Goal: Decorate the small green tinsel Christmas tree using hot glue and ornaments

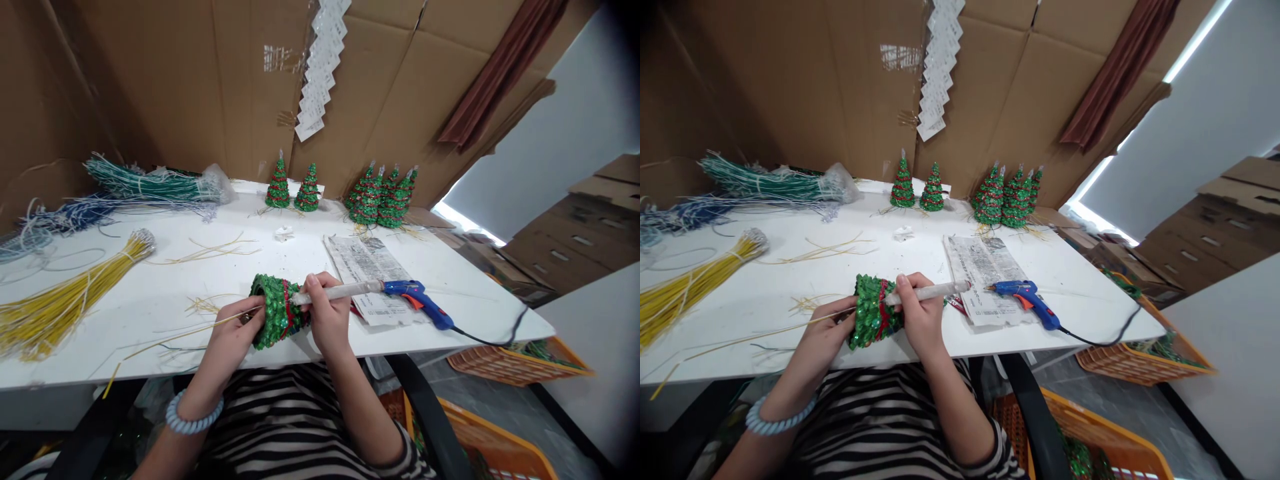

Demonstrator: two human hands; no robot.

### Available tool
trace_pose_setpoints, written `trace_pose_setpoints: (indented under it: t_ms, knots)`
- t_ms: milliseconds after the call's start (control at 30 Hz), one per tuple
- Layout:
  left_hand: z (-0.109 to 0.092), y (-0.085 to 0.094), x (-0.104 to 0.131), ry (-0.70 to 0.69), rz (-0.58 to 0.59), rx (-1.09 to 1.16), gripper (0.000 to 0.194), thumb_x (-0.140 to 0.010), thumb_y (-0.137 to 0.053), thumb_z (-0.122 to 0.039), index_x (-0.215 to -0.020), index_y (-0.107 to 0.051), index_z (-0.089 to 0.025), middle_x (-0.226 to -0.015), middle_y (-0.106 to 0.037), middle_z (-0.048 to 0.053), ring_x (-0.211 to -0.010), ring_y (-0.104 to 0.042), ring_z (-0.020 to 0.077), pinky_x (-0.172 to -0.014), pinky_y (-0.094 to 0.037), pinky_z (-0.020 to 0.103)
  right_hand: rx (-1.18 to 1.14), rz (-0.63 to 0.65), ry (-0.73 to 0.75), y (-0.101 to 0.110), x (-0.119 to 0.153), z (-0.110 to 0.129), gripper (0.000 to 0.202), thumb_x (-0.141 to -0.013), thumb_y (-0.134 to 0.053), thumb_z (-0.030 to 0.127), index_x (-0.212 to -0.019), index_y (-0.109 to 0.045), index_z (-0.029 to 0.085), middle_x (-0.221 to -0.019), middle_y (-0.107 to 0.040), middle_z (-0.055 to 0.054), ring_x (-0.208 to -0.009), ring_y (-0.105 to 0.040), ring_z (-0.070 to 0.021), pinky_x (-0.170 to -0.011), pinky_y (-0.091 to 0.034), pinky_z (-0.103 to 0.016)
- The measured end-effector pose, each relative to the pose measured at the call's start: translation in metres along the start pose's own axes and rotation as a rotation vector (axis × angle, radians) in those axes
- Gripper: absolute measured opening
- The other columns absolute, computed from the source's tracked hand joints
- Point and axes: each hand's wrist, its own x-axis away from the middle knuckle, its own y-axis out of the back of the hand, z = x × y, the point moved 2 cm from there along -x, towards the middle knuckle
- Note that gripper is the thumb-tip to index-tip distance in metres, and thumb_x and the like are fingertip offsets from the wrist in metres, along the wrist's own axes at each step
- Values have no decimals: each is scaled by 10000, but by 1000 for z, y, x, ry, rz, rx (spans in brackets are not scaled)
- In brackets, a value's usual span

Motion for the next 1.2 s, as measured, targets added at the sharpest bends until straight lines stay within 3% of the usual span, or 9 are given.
trace_pose_setpoints:
  t_ms: [367,1200]
  knots:
    - [2,1,2,9,-42,-14,395,-612,-721,-456,-816,-767,-121,-851,-771,128,-789,-691,255,-710,-537,315,41,29,17,-1,0,6,332,-881,-603,395,-619,-580,191,-486,-522,55,-446,-462,-72,-450,-350,-205]
    - [0,0,0,-28,-3,-17,344,-647,-710,-435,-806,-776,-137,-810,-773,109,-735,-687,235,-675,-543,297,62,52,-16,-3,1,8,364,-862,-597,434,-592,-564,192,-477,-513,44,-434,-448,-82,-439,-349,-221]
